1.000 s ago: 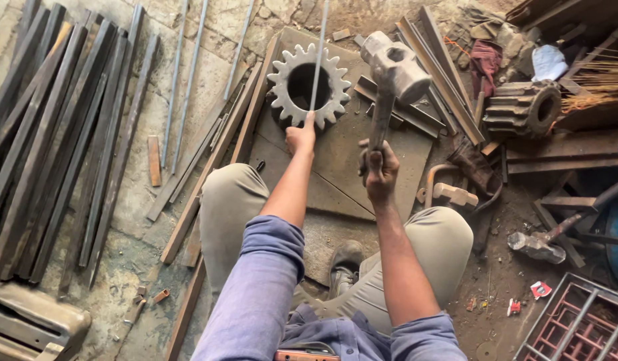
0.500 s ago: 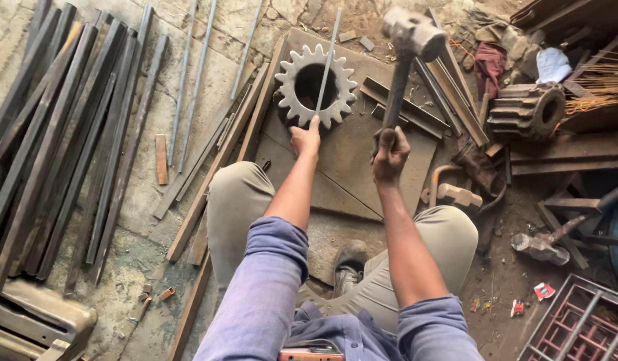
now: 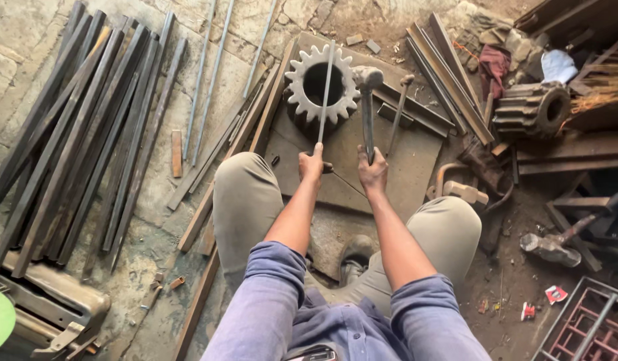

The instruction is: The person sits on the floor of a workshop and uses a hammer to strike a metal rod placed inside a large gear. The person repeatedly lifts the hammer and strikes the rod, occasionally adjusting the rod's position within the gear.

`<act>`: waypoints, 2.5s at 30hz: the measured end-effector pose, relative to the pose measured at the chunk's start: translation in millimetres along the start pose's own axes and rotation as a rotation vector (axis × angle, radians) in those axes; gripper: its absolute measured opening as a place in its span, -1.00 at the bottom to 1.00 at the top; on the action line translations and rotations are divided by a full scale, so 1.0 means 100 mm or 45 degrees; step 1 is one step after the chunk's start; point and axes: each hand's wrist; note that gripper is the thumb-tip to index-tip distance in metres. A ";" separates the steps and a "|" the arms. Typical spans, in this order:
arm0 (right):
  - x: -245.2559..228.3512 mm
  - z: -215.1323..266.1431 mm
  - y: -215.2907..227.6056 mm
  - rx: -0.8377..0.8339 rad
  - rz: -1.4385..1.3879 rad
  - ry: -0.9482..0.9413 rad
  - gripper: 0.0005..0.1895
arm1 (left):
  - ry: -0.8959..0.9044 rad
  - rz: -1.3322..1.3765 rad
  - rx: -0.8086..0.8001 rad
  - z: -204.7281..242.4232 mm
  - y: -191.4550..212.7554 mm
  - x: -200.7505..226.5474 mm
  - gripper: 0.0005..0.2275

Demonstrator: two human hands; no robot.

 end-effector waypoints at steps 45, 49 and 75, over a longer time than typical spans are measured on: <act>0.09 0.17 -0.08 -0.226 0.149 -0.316 -0.46 | 0.034 1.227 -1.390 1.03 -0.17 1.53 -0.73; 0.01 0.18 -0.03 -0.272 0.125 -0.399 -0.48 | 0.063 1.251 -1.386 1.12 -0.06 1.56 -0.73; -0.45 -0.31 0.32 -0.132 -0.960 0.388 -0.50 | -0.083 0.114 -0.499 -0.40 -0.30 -0.06 -0.68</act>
Point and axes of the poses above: each hand's wrist, its own z-axis away from the middle knuckle, its own y-axis out of the back of the hand, x = y × z, and after that the axes turned 7 degrees about x, right-handed
